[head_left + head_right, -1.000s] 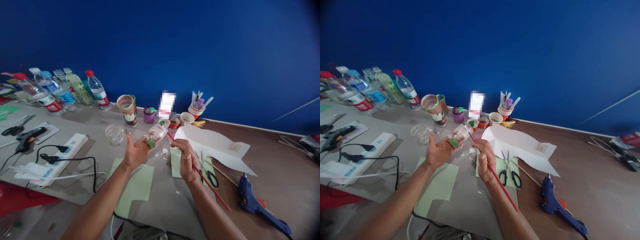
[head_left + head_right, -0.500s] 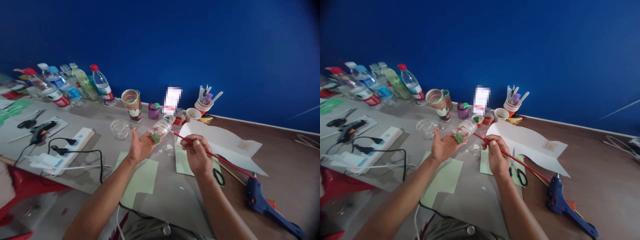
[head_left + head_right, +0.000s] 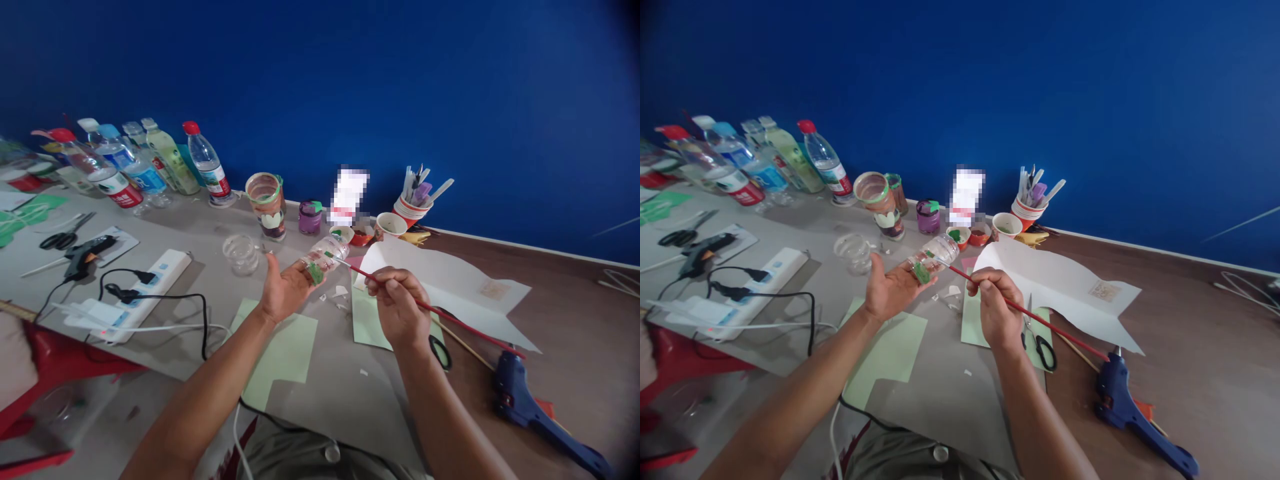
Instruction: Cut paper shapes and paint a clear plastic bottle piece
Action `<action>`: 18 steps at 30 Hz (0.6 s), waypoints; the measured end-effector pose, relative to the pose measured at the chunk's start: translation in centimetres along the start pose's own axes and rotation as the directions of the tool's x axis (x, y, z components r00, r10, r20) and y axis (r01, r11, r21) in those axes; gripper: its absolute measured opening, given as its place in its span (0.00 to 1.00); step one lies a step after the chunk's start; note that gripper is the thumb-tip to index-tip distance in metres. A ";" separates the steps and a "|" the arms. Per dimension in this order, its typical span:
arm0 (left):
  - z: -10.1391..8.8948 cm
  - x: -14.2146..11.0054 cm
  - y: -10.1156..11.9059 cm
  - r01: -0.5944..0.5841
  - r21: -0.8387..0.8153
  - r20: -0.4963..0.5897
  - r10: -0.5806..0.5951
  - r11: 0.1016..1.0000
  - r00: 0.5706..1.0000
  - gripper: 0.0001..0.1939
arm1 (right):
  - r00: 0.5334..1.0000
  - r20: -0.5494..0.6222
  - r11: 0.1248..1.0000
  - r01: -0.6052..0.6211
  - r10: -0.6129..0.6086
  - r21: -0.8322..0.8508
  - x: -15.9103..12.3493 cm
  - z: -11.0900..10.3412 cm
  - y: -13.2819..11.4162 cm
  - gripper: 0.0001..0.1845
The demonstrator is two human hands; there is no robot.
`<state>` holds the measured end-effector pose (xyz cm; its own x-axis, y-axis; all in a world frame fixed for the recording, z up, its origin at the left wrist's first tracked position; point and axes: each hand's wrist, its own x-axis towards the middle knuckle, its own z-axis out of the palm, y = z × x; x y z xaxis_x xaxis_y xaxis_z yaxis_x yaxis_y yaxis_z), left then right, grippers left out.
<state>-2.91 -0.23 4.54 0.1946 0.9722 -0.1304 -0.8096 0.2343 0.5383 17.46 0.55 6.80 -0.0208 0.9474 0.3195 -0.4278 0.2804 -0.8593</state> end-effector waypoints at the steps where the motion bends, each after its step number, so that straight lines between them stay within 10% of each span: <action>1: -0.1 0.0 0.0 0.003 0.000 0.007 -0.003 1.000 1.000 0.54 | 1.000 0.003 1.000 0.004 -0.004 -0.005 0.0 0.0 0.0 0.06; 18: -0.2 -0.1 -0.2 0.002 0.071 0.057 -0.006 0.997 0.998 0.53 | 0.983 0.148 0.978 0.130 -0.105 -0.166 -0.3 -1.0 0.8 0.10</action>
<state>-2.90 -0.38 4.33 0.2313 0.9691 -0.0858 -0.7676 0.2360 0.5960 18.08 0.63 5.64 -0.1088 0.8793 0.4637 -0.2709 0.4225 -0.8649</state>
